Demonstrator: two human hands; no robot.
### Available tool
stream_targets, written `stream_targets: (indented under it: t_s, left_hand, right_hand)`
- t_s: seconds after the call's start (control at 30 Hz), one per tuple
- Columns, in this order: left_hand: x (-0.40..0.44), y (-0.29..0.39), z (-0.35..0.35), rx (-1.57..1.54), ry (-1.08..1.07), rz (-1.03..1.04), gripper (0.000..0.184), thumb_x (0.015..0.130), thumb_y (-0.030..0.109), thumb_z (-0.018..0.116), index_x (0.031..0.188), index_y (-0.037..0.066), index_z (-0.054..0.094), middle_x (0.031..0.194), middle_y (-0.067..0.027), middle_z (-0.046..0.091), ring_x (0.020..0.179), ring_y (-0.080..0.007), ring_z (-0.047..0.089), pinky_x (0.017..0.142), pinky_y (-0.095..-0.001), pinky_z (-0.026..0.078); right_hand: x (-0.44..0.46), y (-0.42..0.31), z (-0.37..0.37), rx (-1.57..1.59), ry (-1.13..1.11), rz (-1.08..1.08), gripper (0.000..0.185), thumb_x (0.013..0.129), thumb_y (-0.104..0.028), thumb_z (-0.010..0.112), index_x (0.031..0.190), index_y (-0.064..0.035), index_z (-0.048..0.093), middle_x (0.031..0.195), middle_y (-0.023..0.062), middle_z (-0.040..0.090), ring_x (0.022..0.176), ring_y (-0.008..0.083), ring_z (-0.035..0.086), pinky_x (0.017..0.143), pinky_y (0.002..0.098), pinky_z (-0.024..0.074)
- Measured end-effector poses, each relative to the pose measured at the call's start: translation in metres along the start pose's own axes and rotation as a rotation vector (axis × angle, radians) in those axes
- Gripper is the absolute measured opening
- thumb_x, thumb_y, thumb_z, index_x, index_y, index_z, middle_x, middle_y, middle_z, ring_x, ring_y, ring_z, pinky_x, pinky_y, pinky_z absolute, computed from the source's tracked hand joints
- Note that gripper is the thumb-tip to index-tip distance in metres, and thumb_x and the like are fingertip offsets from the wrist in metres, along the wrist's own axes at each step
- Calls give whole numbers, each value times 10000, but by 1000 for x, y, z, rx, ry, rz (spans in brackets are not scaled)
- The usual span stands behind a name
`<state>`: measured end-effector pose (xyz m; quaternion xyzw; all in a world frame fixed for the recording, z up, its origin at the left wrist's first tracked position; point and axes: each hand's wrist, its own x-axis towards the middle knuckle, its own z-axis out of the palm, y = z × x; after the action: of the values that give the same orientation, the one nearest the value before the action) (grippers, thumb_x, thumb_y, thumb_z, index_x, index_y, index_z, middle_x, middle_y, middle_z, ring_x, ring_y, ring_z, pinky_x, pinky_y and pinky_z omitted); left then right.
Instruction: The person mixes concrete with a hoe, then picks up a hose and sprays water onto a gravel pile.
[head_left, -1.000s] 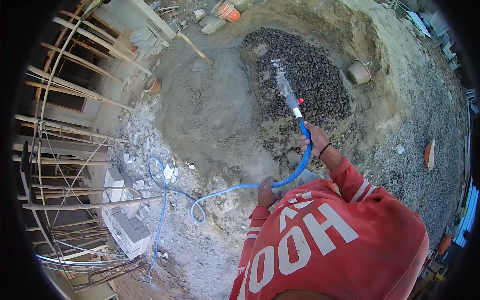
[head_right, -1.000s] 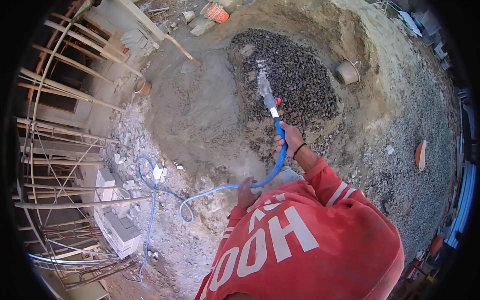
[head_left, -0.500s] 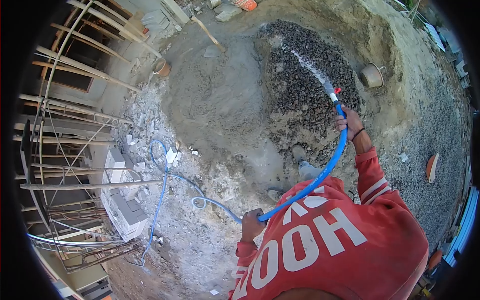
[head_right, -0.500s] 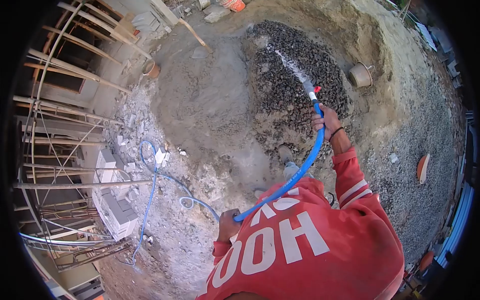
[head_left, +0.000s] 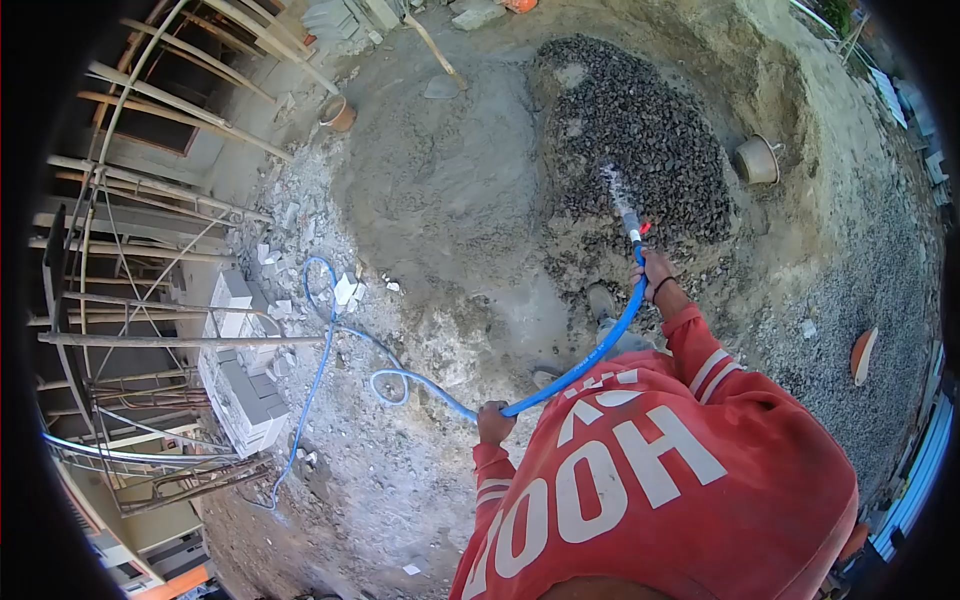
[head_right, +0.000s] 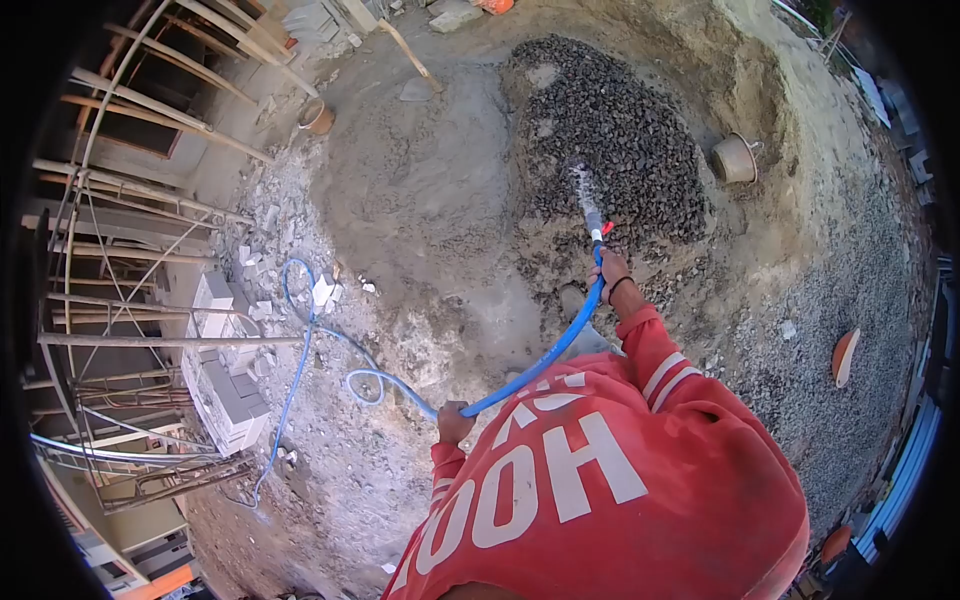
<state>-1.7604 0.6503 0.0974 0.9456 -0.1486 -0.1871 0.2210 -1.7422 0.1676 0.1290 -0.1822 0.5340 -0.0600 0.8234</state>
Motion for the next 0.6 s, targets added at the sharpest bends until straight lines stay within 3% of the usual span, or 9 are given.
stream_targets:
  t_s: [0.07,0.13,0.23,0.37,0.5,0.57,0.6]
  left_hand:
    - [8,-9,5,-15,-41,-22,188,667,271,729,753,105,711,768,-179,649,750,-374,632,710,-451,505]
    - [16,-17,12,-41,-350,-167,237,673,314,729,750,91,713,786,-174,660,753,-351,644,724,-425,518]
    - [22,-23,24,64,-441,-27,270,683,352,716,736,88,711,777,-163,664,742,-331,651,705,-413,523]
    - [25,-8,28,7,-471,8,285,689,378,705,737,97,714,784,-160,665,748,-332,651,706,-414,525]
    - [24,25,21,5,-398,-21,284,691,382,707,771,109,716,817,-169,667,771,-340,651,729,-424,524]
    - [26,23,31,64,-354,-107,470,587,431,781,863,57,709,855,-192,674,841,-330,655,781,-397,514]
    - [25,20,33,54,-336,-104,441,590,410,783,856,65,711,862,-193,674,845,-332,654,785,-405,517]
  right_hand:
    - [4,10,-3,-25,35,-26,188,965,-324,425,891,-153,453,615,-26,382,446,63,362,381,233,316]
    - [1,17,-1,-70,88,-45,185,960,-335,435,894,-162,441,615,-24,387,443,69,364,377,236,316]
    - [-14,17,2,-118,112,-100,190,953,-351,450,891,-175,417,615,-22,399,437,80,370,367,242,317]
    - [-28,3,0,-77,-17,-239,205,964,-340,440,878,-155,415,590,-2,421,421,105,401,350,261,338]
    - [-55,-9,14,-183,38,-396,204,959,-363,461,930,-164,431,597,-17,425,406,84,399,337,246,350]
    - [-62,-14,22,-191,35,-408,213,957,-371,467,945,-161,437,596,-21,430,407,71,399,337,241,359]
    - [-66,-16,26,-197,21,-428,216,958,-370,467,945,-156,441,596,-23,433,408,69,401,337,238,359]
